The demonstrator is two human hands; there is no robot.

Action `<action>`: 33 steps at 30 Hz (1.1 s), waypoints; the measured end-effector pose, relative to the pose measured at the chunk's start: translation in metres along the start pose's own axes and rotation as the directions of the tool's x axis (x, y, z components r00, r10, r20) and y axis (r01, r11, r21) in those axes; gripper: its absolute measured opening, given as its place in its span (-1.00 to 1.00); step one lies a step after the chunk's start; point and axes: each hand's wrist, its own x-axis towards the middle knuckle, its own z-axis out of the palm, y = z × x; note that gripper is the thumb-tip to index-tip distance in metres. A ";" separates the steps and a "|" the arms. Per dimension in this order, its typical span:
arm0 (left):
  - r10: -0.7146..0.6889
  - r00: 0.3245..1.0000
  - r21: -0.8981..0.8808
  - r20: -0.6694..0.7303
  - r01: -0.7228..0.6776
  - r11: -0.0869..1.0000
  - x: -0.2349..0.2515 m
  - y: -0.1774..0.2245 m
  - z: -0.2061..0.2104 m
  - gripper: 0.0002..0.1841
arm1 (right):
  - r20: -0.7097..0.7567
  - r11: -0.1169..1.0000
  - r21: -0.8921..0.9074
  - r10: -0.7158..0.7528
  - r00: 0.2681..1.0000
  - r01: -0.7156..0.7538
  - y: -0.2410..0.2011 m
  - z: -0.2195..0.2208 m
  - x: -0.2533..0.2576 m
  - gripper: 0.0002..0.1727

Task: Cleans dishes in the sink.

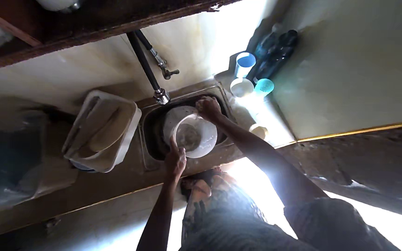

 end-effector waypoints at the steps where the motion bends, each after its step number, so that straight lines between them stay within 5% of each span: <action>1: -0.002 1.000 -0.007 0.007 0.002 1.000 0.001 -0.001 0.002 -0.30 | 0.022 0.999 -0.014 0.044 0.999 -0.044 0.014 0.003 -0.004 -0.63; 5: 0.023 0.997 -0.263 -0.072 -0.041 0.964 0.009 -0.014 -0.004 -0.42 | -0.019 0.910 0.181 0.382 0.924 -0.373 0.058 -0.010 -0.027 -0.35; 7: 0.041 0.993 -0.318 -0.112 -0.075 0.945 0.010 -0.013 -0.008 -0.48 | -0.037 0.853 0.337 0.435 0.900 -0.399 0.042 -0.025 -0.041 -0.25; 12: 0.103 0.993 -0.067 -0.055 -0.107 0.992 0.013 0.002 0.002 -0.40 | 0.070 0.894 0.438 0.072 0.995 -0.095 -0.037 0.009 -0.076 -0.56; 15: 0.154 0.988 0.021 -0.025 -0.153 0.988 0.008 0.001 0.006 -0.37 | 0.200 0.824 0.561 -0.040 0.979 -0.081 -0.079 0.050 -0.100 -0.60; 19: 0.108 0.994 -0.019 -0.028 -0.108 0.994 0.006 -0.011 0.000 -0.41 | 0.397 0.939 0.332 -0.227 0.889 0.092 -0.058 0.059 -0.125 -0.55; 22: 0.105 0.993 0.053 0.048 -0.108 0.993 0.004 -0.004 0.012 -0.29 | 0.664 0.990 0.135 -0.067 0.745 -0.031 -0.033 0.048 -0.116 -0.52; 23: 0.123 0.991 0.102 0.045 -0.127 0.987 0.001 0.001 0.018 -0.28 | 0.674 0.983 0.163 -0.052 0.737 -0.080 -0.036 0.045 -0.116 -0.52; 27: 0.123 0.988 0.183 0.091 -0.138 0.973 0.003 0.005 0.007 -0.27 | 0.328 0.758 0.645 -0.158 0.931 -0.098 -0.057 0.074 -0.137 -0.60; 30: 0.110 0.978 0.202 0.179 -0.145 0.968 -0.008 0.007 0.000 -0.18 | 0.506 0.961 0.258 -0.220 0.834 0.097 -0.011 0.097 -0.126 -0.54; 33: 0.118 0.960 0.321 0.253 -0.199 0.926 -0.035 0.034 0.003 -0.14 | 0.405 0.991 0.038 -0.136 0.904 0.131 0.035 0.121 -0.095 -0.59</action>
